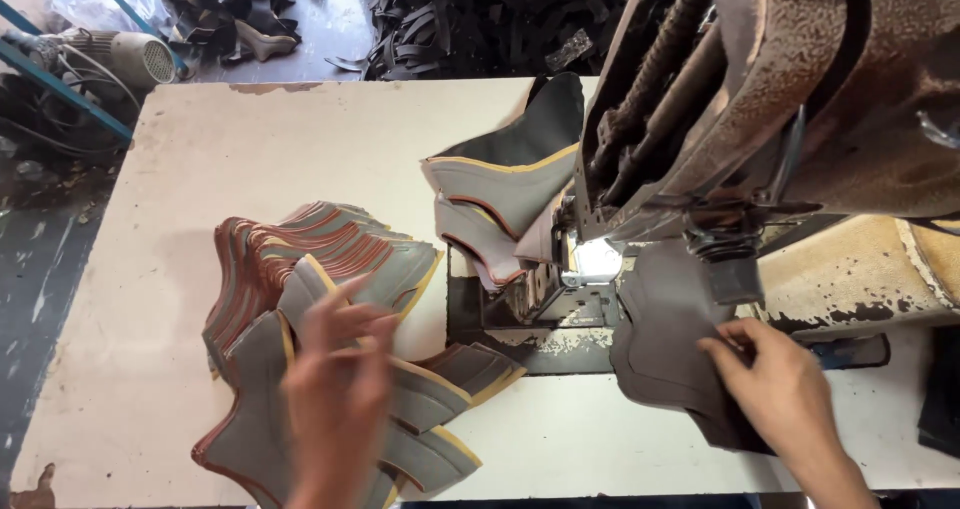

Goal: The person repeatedly feeds gray shoe upper pieces with yellow and red trim under a sewing machine needle, guiding them by hand to stitch along the edges. Finished pieces are stacked on the table as the process continues.

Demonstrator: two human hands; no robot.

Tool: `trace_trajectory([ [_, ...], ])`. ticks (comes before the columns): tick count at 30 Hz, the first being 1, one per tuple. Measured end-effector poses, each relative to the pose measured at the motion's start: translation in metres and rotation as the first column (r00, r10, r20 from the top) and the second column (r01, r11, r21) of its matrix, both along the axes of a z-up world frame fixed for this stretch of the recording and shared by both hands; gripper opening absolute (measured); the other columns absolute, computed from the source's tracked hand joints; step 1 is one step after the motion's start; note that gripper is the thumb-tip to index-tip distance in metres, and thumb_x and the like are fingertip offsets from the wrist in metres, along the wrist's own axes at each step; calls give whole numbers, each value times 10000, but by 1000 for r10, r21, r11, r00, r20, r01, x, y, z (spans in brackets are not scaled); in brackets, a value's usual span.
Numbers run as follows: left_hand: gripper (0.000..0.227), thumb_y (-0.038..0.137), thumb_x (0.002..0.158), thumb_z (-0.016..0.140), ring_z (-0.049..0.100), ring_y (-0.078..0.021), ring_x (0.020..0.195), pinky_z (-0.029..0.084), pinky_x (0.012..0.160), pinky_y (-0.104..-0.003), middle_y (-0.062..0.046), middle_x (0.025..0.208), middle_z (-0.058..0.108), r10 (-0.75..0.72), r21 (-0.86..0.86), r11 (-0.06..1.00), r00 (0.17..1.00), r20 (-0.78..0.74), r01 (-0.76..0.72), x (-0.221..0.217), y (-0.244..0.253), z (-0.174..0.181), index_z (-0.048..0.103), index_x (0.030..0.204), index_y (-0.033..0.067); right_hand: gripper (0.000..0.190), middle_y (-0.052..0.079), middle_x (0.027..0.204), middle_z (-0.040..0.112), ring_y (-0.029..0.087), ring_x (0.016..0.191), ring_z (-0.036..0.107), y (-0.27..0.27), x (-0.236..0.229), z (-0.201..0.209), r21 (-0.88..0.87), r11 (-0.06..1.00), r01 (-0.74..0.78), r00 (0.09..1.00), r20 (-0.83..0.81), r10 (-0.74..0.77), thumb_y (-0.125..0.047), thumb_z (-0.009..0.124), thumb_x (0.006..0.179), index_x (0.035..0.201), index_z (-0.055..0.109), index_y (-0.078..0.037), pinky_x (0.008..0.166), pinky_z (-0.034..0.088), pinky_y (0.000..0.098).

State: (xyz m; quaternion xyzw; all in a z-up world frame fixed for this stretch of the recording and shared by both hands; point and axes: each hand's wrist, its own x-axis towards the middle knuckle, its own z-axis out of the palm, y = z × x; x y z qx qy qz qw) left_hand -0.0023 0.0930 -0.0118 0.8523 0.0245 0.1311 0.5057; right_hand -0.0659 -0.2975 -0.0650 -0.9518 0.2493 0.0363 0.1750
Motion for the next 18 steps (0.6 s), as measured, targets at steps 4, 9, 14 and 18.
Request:
trace_trajectory([
  [4, 632, 325, 811, 793, 682, -352, 997, 540, 873, -451, -90, 1088, 730, 176, 689, 676, 965, 195, -263, -29, 107, -37, 611, 1364, 78, 407, 156, 848, 784, 311, 730, 718, -1, -8, 7, -24, 989, 145, 984, -105, -147, -417, 750, 891, 1169, 789, -123, 695, 577, 413],
  [9, 320, 289, 987, 637, 800, -289, 889, 588, 833, -428, -121, 983, 775, 510, 570, 798, 722, -468, -194, -56, 214, -60, 724, 1249, 126, 302, 134, 965, 772, 179, 763, 730, 20, -18, 27, 125, 989, 79, 933, 339, -117, -234, 736, 989, 1216, 745, -35, 694, 542, 355],
  [14, 514, 444, 962, 599, 723, -276, 959, 563, 859, -419, -169, 1008, 732, 341, 276, 924, 897, -280, -265, -46, 218, -39, 634, 1311, 69, 275, 127, 942, 755, 143, 725, 688, 42, -30, 34, 327, 945, 30, 876, 446, -182, -145, 696, 1030, 1230, 691, 43, 647, 552, 276],
  [18, 890, 728, 655, 861, 562, -396, 1234, 447, 999, -464, -219, 1245, 635, 436, 770, 633, 788, -436, 76, -48, 194, -64, 671, 1251, 94, 244, 114, 962, 748, 131, 744, 686, 44, -43, 27, 439, 898, 19, 853, 462, -244, -113, 665, 1046, 1215, 678, 62, 664, 555, 263],
])
